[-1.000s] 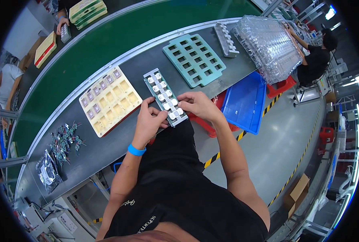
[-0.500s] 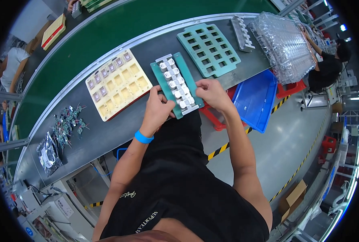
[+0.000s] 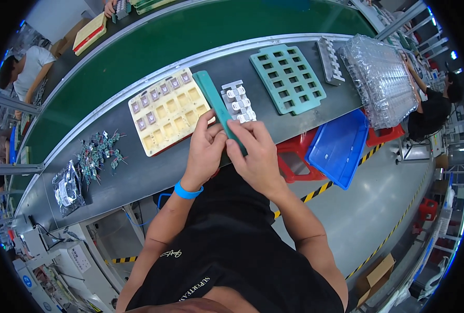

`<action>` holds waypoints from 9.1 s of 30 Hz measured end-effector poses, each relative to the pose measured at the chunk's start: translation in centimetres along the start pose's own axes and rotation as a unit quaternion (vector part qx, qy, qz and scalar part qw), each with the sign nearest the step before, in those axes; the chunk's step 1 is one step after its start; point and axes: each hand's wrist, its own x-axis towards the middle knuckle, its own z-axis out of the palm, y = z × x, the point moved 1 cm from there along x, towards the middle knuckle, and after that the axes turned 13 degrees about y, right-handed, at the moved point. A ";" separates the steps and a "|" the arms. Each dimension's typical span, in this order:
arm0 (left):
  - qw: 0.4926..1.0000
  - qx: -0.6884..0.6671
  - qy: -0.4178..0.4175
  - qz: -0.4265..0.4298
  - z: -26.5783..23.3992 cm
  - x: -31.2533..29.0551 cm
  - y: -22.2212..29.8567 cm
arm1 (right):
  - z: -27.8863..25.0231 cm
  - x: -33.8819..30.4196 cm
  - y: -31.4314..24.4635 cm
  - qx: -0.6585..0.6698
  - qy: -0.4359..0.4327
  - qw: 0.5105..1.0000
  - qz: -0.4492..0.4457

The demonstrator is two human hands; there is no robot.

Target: Assembling electronic components by placing them into a segmented tray and then into a fixture on a production line.

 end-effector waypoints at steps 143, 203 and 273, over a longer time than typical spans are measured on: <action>0.845 0.397 0.118 0.339 -9.1 -2.1 2.6 | 0.5 14.2 12.3 0.014 -0.184 0.966 0.182; 0.726 0.610 0.085 0.306 -14.4 6.2 7.1 | 13.3 7.7 -0.2 0.007 -0.099 0.994 0.040; 0.686 0.639 0.144 0.318 -8.2 10.1 3.2 | 13.6 10.1 4.6 -0.150 -0.160 0.974 -0.050</action>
